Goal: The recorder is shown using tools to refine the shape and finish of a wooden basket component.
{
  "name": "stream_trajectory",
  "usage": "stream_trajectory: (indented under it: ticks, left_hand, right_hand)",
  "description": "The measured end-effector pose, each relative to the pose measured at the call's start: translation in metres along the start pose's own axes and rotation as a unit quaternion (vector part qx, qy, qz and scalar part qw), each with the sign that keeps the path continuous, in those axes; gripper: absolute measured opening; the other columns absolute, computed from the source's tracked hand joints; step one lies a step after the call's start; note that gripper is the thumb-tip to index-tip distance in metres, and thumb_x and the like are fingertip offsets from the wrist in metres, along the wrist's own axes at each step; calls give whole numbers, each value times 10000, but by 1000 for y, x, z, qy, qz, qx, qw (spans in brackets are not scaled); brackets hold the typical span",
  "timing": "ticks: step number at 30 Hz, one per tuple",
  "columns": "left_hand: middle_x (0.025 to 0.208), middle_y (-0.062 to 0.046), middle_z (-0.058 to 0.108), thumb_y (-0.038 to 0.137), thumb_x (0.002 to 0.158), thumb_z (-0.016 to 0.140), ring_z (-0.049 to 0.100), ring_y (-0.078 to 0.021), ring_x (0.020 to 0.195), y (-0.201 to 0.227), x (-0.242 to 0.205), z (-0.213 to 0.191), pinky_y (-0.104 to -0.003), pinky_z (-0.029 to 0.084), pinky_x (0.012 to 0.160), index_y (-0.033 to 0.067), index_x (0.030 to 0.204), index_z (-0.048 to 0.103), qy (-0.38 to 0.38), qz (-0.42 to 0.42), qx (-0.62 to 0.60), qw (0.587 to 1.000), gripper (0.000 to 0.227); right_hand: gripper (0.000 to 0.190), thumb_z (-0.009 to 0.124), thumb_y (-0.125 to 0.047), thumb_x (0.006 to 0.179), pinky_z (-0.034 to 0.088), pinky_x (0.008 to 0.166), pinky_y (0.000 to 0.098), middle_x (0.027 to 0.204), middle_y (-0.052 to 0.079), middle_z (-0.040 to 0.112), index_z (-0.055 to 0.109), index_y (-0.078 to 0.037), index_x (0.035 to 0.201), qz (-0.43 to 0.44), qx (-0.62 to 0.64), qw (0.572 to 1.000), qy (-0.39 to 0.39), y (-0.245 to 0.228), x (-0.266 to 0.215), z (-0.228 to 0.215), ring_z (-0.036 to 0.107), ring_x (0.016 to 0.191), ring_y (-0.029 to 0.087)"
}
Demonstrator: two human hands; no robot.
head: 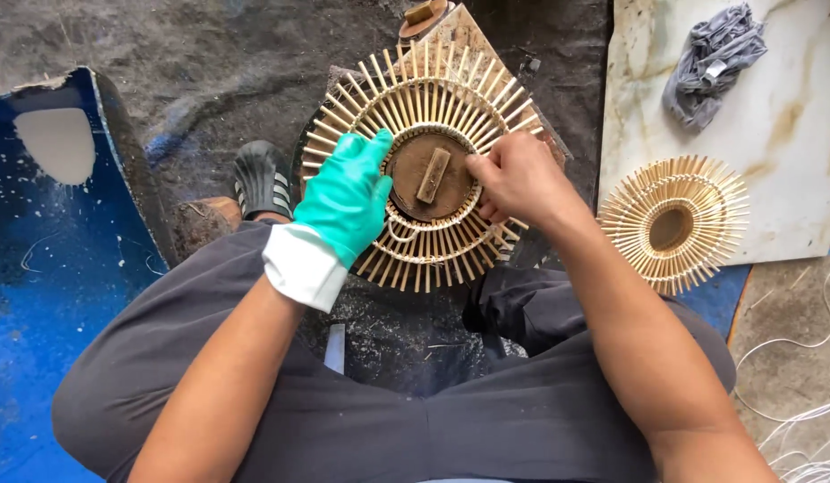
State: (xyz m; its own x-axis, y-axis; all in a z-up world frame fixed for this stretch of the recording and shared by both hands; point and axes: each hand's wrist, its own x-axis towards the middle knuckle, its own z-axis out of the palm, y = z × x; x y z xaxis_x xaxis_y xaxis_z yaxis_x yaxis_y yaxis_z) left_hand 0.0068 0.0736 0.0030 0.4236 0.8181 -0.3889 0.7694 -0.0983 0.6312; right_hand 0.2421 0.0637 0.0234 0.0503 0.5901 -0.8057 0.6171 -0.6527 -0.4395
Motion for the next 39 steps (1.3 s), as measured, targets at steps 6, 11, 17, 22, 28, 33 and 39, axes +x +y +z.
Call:
stream_trajectory:
  ticks: [6,11,17,22,28,33,39]
  left_hand:
    - [1230,-195,594,98,920,671,653,-418,1026,-10,-5,10,-482,562,828,52,1433,530,54,68,31,996,534]
    - [1244,-182,601,174,958,684,636,-413,1073,-1,-9,15,-502,552,861,62,1444,543,86,65,61,992,518]
    - [1360,-195,572,355,915,742,542,-411,1220,16,-21,35,-504,479,1005,15,1456,528,140,147,141,969,674]
    - [1458,-203,529,454,889,737,470,-416,1331,10,-27,44,-512,405,1094,4,1446,520,128,155,226,953,749]
    - [1506,-183,492,415,876,717,434,-392,1386,9,-25,40,-505,395,1088,29,1456,517,85,148,262,950,725]
    - [1533,-177,504,361,926,693,475,-377,1378,12,-39,42,-455,414,1110,39,1455,533,46,116,250,960,639]
    - [1469,-210,517,532,865,721,480,-433,1313,26,-48,32,-506,396,1094,9,1405,543,65,96,228,967,772]
  right_hand:
    - [321,595,-217,1026,622,515,356,695,203,723,675,64,892,-13,89,995,49,6,0,8,753,598,226]
    - [289,601,-265,1016,645,599,353,833,169,751,698,4,973,-22,83,994,69,31,-1,-32,758,682,203]
    - [330,677,-315,1003,569,892,477,1011,230,749,760,4,1007,-75,-134,951,269,139,56,-37,726,925,353]
    - [450,727,-449,923,538,953,476,1108,206,724,751,-27,1076,39,-122,984,122,146,72,23,692,1041,343]
    - [561,623,-492,895,617,734,412,916,144,770,578,-39,1223,11,-58,990,125,159,95,49,744,822,275]
    - [567,399,-481,1130,570,634,314,871,97,744,704,-37,950,94,227,960,130,180,124,64,679,672,169]
    - [393,727,-430,851,561,804,511,931,182,720,657,-60,963,-112,-73,968,213,179,101,44,709,919,362]
